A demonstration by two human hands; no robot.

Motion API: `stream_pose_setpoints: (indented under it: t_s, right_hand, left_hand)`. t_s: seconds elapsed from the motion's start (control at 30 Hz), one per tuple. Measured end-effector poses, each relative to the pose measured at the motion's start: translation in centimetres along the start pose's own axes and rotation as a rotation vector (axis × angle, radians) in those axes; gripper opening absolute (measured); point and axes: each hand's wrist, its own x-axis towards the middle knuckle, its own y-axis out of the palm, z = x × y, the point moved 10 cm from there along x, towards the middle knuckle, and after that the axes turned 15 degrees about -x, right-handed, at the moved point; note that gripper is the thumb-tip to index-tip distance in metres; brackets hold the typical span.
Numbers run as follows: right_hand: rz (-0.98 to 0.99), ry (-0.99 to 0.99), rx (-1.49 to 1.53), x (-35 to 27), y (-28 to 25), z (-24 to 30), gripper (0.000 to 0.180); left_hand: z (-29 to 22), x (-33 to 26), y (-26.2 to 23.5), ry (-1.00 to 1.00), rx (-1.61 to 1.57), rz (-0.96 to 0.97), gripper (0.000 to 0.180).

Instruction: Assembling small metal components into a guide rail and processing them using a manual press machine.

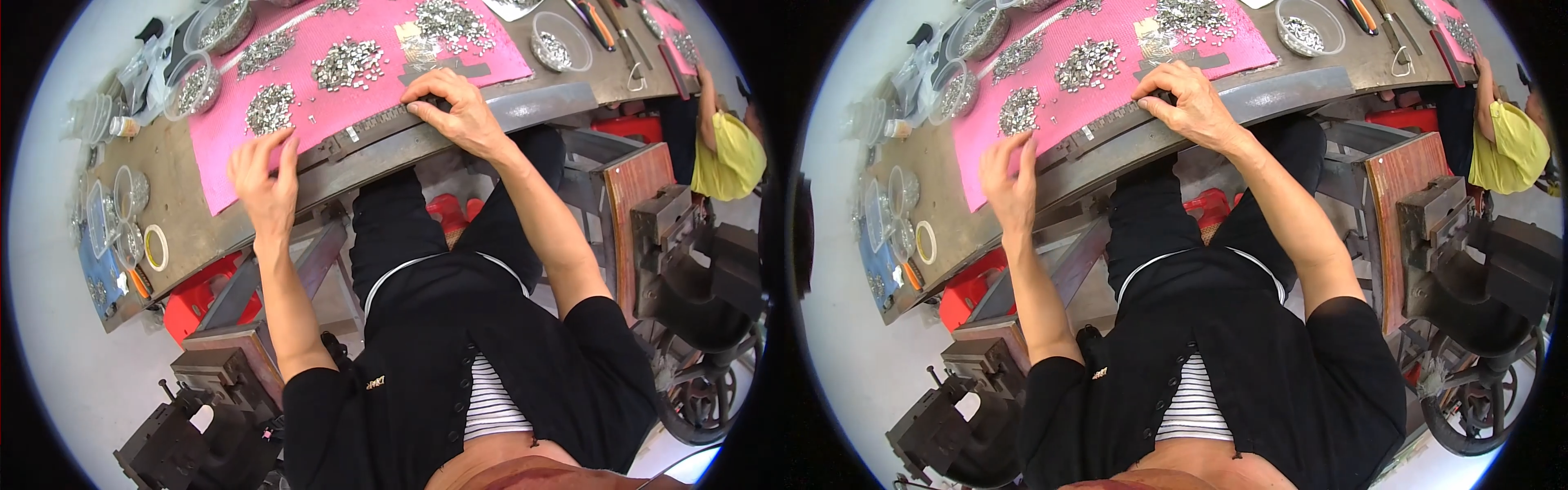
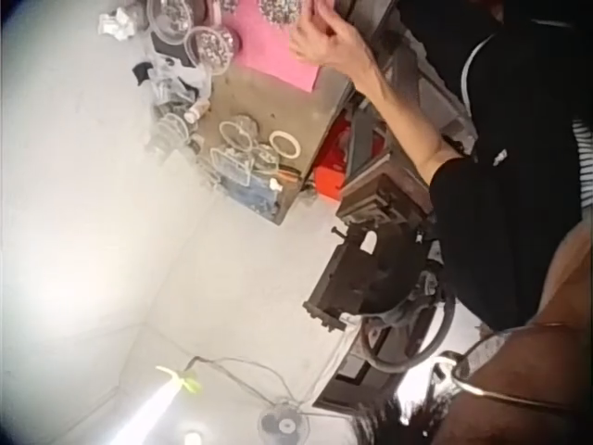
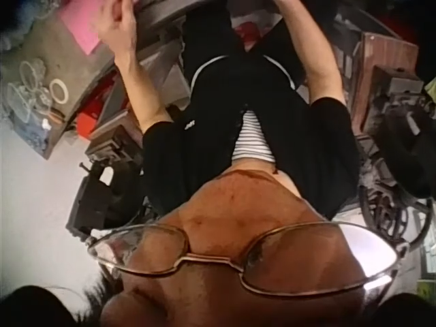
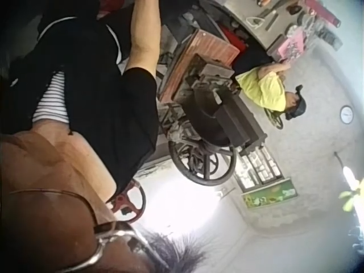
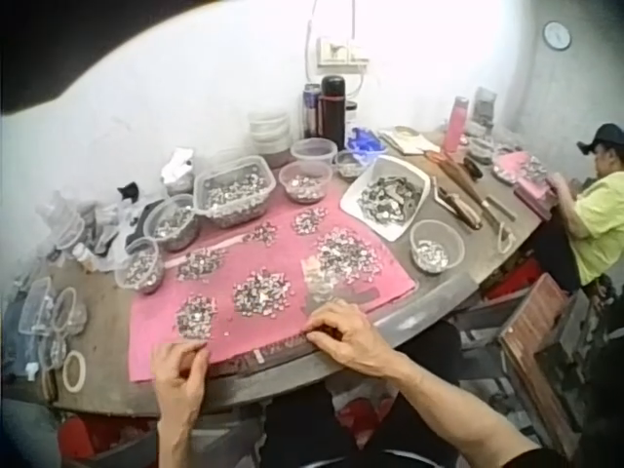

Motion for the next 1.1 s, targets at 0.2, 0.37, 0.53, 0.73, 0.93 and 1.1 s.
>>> stream_pose_setpoints:
  t_s: [0.2, 0.37, 0.53, 0.73, 0.93, 1.1]
  right_hand:
    - [0.055, -0.135, -0.242, 0.5, -0.2, 1.8, 0.012]
    - [-0.052, -0.264, -0.316, 0.2, -0.5, 2.8, 0.013]
    - [-0.072, -0.281, -0.342, -0.1, -0.4, 3.1, 0.014]
    - [-0.069, -0.375, -0.386, 0.4, -1.1, 4.2, 0.015]
    - [-0.186, -0.142, -0.120, -0.3, -3.8, 1.1, 0.016]
    - [-0.273, 0.028, -0.026, -1.2, -3.1, -0.9, 0.018]
  left_hand:
    - [2.1, -5.0, -3.5, -0.139, 0.092, 0.046, 0.038]
    - [2.6, -5.5, -3.0, -0.089, 0.122, 0.017, 0.040]
    - [3.1, -5.6, -2.8, -0.076, 0.140, 0.003, 0.039]
    - [1.6, -5.2, -3.9, -0.009, 0.209, 0.004, 0.034]
    - [-5.2, -2.3, -5.5, -0.036, 0.049, 0.069, 0.053]
    - [-9.5, 1.5, -2.8, -0.076, -0.012, 0.121, 0.063]
